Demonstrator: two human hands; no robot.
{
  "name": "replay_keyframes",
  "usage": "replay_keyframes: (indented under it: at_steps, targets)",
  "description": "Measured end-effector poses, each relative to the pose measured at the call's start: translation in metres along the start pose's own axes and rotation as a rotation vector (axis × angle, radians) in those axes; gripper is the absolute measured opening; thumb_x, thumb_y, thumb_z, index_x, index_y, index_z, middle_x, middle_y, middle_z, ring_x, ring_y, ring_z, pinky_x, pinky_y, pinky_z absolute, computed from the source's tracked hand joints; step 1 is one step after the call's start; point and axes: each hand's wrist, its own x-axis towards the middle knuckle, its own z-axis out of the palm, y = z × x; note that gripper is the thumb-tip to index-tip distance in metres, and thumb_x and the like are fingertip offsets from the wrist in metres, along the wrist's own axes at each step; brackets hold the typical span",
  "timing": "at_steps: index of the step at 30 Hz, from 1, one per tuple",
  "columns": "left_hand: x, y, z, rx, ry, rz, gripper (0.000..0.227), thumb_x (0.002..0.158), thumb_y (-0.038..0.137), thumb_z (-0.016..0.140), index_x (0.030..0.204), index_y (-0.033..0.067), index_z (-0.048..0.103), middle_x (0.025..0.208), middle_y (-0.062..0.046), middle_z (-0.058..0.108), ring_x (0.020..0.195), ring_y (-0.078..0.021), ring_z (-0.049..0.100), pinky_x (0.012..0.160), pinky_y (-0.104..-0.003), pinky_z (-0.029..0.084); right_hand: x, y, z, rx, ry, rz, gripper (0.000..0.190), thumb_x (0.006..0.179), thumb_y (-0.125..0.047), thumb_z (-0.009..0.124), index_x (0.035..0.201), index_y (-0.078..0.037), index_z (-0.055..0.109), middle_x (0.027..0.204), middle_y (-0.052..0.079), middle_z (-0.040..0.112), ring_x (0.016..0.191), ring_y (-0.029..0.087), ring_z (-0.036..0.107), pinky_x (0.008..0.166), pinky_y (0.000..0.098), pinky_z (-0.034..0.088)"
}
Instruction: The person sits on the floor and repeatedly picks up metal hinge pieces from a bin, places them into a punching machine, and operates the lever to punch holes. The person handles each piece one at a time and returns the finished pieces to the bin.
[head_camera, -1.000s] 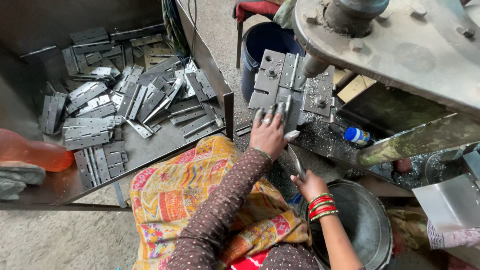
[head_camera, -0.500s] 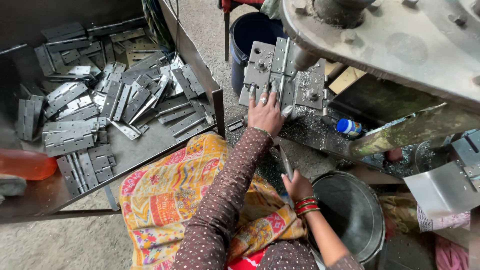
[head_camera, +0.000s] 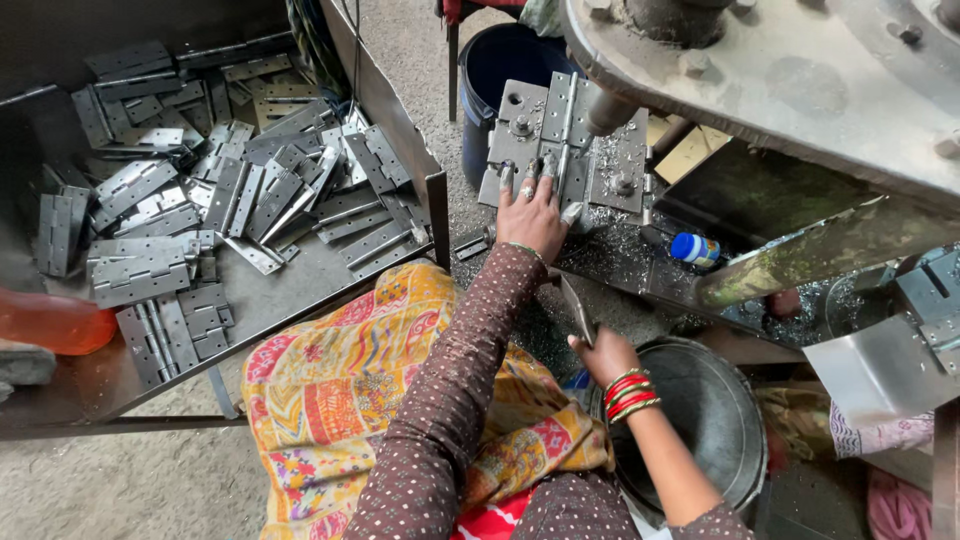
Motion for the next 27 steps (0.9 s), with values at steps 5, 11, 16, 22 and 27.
replay_keyframes:
  at_steps: [5, 11, 16, 22, 27]
  targets:
    - [0.005, -0.003, -0.005, -0.017, 0.011, 0.014, 0.052, 0.093, 0.039, 0.054, 0.129, 0.0035, 0.062, 0.146, -0.013, 0.049, 0.135, -0.0305, 0.045, 0.113, -0.059, 0.027, 0.007, 0.007, 0.041, 0.232, 0.163, -0.105, 0.045, 0.090, -0.048, 0.064, 0.089, -0.003, 0.066, 0.073, 0.021, 0.071, 0.067, 0.040, 0.070, 0.065, 0.0494, 0.054]
    - [-0.005, 0.000, -0.008, -0.058, 0.049, 0.021, 0.036, 0.093, 0.034, 0.057, 0.111, 0.0065, 0.071, 0.145, -0.010, 0.053, 0.137, -0.0295, 0.047, 0.117, -0.060, 0.029, 0.013, 0.019, 0.046, 0.165, 0.171, -0.071, 0.047, 0.089, -0.048, 0.067, 0.094, -0.001, 0.065, 0.077, 0.023, 0.069, 0.073, 0.043, 0.069, 0.067, 0.0511, 0.054]
    - [-0.011, -0.003, -0.002, -0.051, 0.128, 0.039, 0.034, 0.096, 0.029, 0.054, 0.116, 0.0059, 0.070, 0.140, -0.010, 0.057, 0.130, -0.0291, 0.053, 0.120, -0.062, 0.025, 0.016, 0.020, 0.011, 0.028, 0.026, -0.028, 0.053, 0.086, -0.055, 0.068, 0.091, -0.002, 0.068, 0.079, 0.022, 0.073, 0.077, 0.041, 0.072, 0.073, 0.0512, 0.056]
    - [-0.006, -0.002, 0.003, 0.012, 0.114, 0.030, 0.036, 0.096, 0.026, 0.051, 0.121, 0.0048, 0.067, 0.142, -0.012, 0.056, 0.130, -0.0302, 0.053, 0.119, -0.060, 0.022, 0.022, 0.024, 0.072, 0.135, 0.193, -0.009, 0.045, 0.088, -0.050, 0.066, 0.100, -0.006, 0.065, 0.081, 0.022, 0.071, 0.079, 0.045, 0.072, 0.073, 0.0545, 0.056]
    - [-0.004, -0.004, -0.001, -0.039, 0.094, 0.029, 0.042, 0.093, 0.028, 0.049, 0.125, 0.0038, 0.064, 0.142, -0.012, 0.054, 0.130, -0.0307, 0.052, 0.115, -0.059, 0.028, 0.041, 0.032, 0.128, 0.075, 0.306, 0.012, 0.044, 0.092, -0.050, 0.063, 0.106, -0.008, 0.062, 0.082, 0.025, 0.071, 0.080, 0.049, 0.068, 0.072, 0.0579, 0.053]
